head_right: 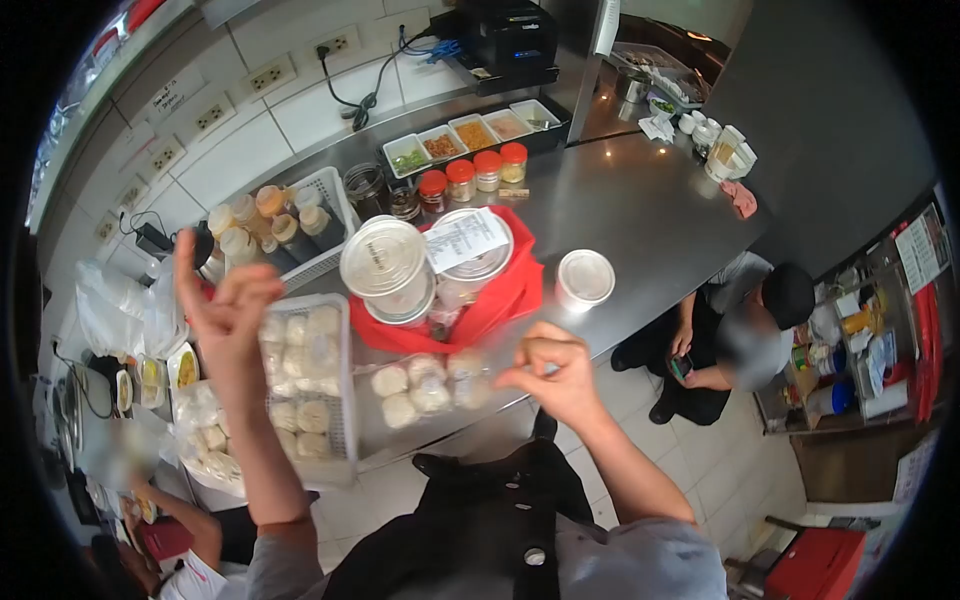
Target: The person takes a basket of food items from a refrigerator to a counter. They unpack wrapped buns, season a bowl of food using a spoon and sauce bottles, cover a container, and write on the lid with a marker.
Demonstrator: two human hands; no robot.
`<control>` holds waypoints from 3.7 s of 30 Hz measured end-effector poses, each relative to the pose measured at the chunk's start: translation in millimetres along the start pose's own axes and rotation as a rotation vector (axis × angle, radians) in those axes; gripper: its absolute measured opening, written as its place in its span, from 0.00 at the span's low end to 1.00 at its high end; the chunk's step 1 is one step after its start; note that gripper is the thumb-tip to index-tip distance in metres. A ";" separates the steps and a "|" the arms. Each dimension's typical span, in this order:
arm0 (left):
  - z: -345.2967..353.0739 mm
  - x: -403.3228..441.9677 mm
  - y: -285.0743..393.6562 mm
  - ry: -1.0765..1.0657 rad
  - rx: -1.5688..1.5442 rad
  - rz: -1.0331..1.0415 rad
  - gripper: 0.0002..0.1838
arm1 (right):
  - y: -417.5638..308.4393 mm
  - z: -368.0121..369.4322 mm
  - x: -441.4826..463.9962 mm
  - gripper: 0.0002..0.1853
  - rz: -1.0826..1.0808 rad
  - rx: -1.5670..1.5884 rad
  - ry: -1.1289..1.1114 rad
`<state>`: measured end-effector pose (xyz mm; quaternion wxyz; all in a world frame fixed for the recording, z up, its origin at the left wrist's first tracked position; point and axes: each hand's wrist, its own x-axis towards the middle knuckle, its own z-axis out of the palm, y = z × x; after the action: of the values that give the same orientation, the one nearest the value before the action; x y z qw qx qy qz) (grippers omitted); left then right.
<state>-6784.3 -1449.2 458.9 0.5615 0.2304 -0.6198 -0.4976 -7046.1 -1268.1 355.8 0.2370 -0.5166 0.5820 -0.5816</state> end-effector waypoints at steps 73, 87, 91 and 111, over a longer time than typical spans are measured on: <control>288.9 -78.6 -233.6 -0.338 1.544 -0.365 0.16 | 251.6 -298.6 157.1 0.32 0.244 -0.519 -0.603; 316.2 -122.2 -299.7 0.070 0.871 -0.756 0.12 | 303.3 -221.7 140.3 0.23 0.119 -0.700 -0.715; 325.5 -135.1 -324.4 0.233 0.986 -0.572 0.10 | 301.3 -223.2 144.5 0.20 0.129 -0.712 -0.758; 398.9 -121.9 -275.0 0.284 0.442 -0.608 0.20 | 327.9 -231.3 137.1 0.09 0.237 -0.643 -0.753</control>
<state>-7196.4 -1313.0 211.3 0.4057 0.5849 -0.5318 -0.4589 -7404.1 -1357.4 146.9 0.3236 -0.6677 0.6604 -0.1153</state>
